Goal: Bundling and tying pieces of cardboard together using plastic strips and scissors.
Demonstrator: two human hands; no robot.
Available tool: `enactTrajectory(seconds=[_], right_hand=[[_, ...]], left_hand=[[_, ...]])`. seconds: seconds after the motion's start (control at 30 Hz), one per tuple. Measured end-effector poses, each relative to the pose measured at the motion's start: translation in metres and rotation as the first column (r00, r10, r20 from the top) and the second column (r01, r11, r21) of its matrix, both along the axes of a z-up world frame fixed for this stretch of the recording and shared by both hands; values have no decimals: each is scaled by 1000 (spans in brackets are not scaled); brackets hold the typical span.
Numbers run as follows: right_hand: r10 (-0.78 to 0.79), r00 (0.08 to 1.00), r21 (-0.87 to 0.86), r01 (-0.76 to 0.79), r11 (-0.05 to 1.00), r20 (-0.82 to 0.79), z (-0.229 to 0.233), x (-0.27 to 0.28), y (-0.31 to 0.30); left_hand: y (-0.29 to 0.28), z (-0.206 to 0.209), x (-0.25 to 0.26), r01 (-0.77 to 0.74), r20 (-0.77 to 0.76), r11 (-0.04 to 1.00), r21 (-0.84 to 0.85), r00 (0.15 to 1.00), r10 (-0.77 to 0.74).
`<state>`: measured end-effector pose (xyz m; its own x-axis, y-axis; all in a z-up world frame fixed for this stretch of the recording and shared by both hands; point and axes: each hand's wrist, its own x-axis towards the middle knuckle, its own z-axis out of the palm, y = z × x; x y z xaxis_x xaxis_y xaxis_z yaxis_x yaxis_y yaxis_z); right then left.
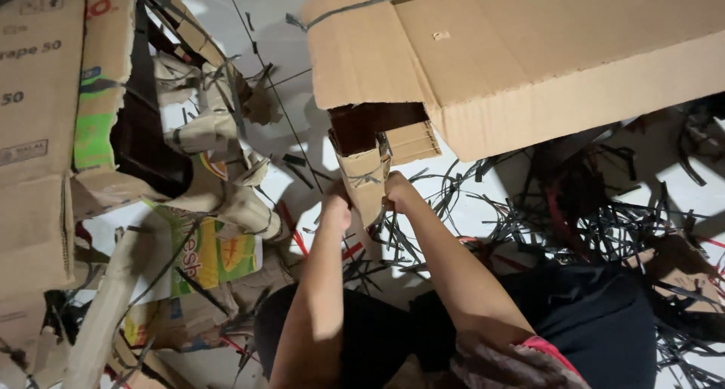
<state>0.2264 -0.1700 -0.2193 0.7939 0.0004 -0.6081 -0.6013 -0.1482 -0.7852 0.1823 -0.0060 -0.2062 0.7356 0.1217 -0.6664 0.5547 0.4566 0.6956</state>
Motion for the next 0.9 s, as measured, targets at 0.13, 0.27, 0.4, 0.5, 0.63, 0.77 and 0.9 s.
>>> enactTrajectory(seconds=[0.13,0.27,0.4,0.5,0.63,0.77,0.9], right_hand=[[-64,995,19,62,998,77,-35,-6,9],[-378,906,200,341,918,190,65,-88,21],[-482,856,400,382,833,185,103,-142,24],[-414,860,327,315,891,298,71,-155,16],[-379,825,148,349,925,418,66,-170,6],[-409,807,212,351,912,425,105,-190,16],[-481,820,235,425,874,309,93,-174,28]], left_hand=[[-41,30,-27,-485,303,874,-33,828,472],[-62,38,-52,-637,386,717,-285,608,694],[-68,49,-78,-666,308,702,-252,633,710],[-51,16,-88,-655,269,749,-96,707,654],[-26,16,-106,-485,432,869,100,808,401],[-14,25,-106,-293,251,920,261,941,228],[-14,31,-115,-261,219,953,153,949,225]])
